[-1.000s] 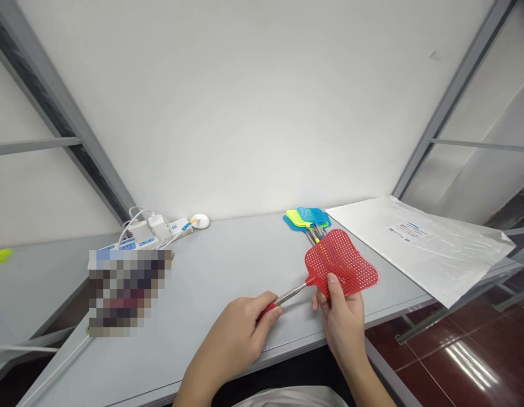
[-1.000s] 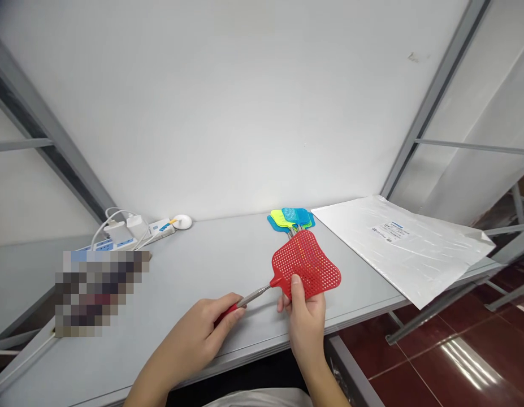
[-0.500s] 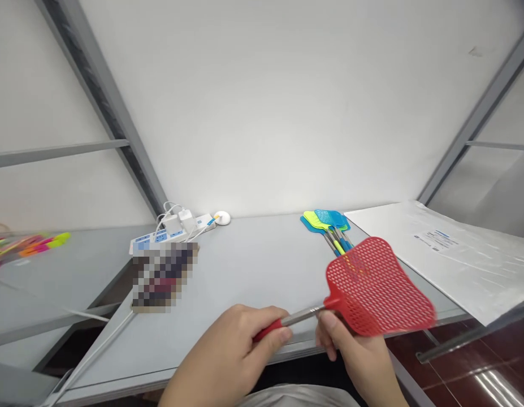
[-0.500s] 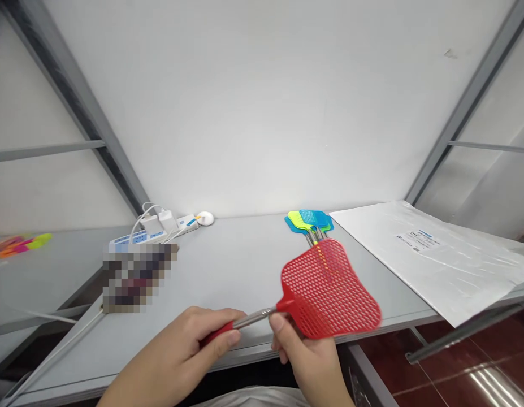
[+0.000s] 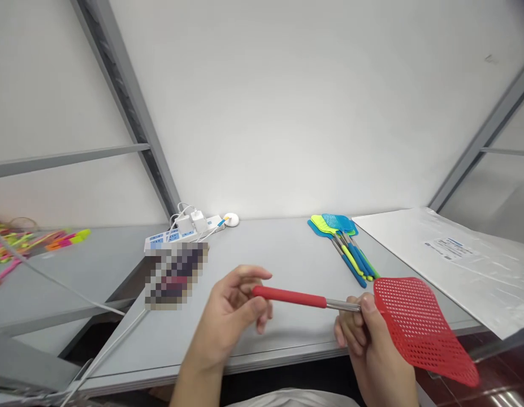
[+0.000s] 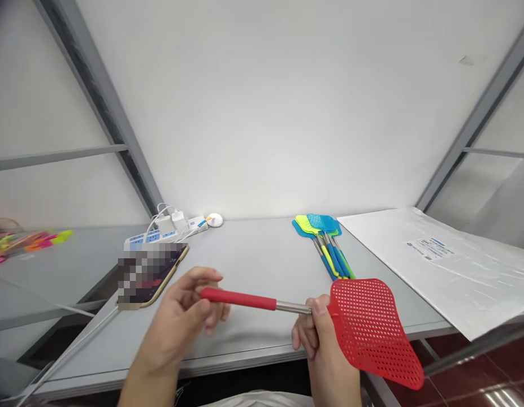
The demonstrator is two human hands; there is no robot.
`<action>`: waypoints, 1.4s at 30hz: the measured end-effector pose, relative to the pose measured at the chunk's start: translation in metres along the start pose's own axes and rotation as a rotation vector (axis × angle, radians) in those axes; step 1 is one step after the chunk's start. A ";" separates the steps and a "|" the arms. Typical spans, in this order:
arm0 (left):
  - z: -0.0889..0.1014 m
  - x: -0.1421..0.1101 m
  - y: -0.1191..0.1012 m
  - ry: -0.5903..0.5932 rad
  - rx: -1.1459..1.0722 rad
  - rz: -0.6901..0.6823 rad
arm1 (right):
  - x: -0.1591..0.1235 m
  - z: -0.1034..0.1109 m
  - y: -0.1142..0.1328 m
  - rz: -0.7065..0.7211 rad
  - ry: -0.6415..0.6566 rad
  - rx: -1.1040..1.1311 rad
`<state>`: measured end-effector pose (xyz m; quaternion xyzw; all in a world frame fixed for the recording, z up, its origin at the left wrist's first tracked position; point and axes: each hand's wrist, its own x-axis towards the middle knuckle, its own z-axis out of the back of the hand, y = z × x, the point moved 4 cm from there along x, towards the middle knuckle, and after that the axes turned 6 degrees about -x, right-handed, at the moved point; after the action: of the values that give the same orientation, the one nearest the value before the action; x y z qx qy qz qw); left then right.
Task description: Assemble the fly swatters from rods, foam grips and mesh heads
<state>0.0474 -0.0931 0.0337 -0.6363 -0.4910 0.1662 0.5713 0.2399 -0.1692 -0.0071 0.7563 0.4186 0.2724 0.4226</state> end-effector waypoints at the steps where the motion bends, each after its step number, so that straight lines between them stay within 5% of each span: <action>1: -0.010 0.004 0.011 -0.030 -0.084 0.011 | -0.001 -0.001 -0.003 -0.008 -0.015 0.030; 5: -0.075 0.006 0.057 -0.011 -0.245 0.214 | -0.011 -0.007 -0.017 -0.016 -0.068 0.005; 8: -0.095 0.001 0.067 -0.102 -0.256 0.204 | -0.014 -0.010 -0.019 0.001 -0.045 -0.077; 12: -0.069 0.004 0.049 -0.100 -0.238 0.120 | -0.001 0.001 0.000 0.069 -0.093 -0.104; 16: -0.008 0.010 0.014 -0.421 -0.253 -0.106 | 0.022 0.031 0.031 0.121 -0.246 -0.015; 19: 0.006 0.013 0.004 -0.483 -0.255 -0.133 | 0.033 0.040 0.043 0.110 -0.191 0.021; 26: -0.041 0.007 0.036 -0.593 -0.354 -0.094 | 0.023 0.026 0.023 0.066 -0.163 0.037; 30: -0.085 -0.001 0.064 -0.302 -0.431 0.006 | 0.005 0.011 0.001 0.023 0.040 -0.130; 32: -0.089 -0.002 0.066 -0.238 -0.455 0.022 | -0.002 0.008 -0.003 0.046 0.075 -0.214; 36: -0.044 0.005 0.035 -0.409 -0.511 -0.058 | -0.003 0.011 0.008 0.149 0.025 -0.359; 39: 0.002 0.008 -0.003 -0.590 -0.526 -0.202 | 0.007 0.024 0.025 0.155 -0.050 -0.311; 42: 0.029 0.003 -0.030 -0.681 -0.484 -0.318 | 0.019 0.045 0.041 0.164 -0.146 -0.224</action>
<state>0.0133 -0.0788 0.0532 -0.5774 -0.7676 0.1565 0.2301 0.3002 -0.1831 0.0072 0.7536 0.2907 0.2955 0.5101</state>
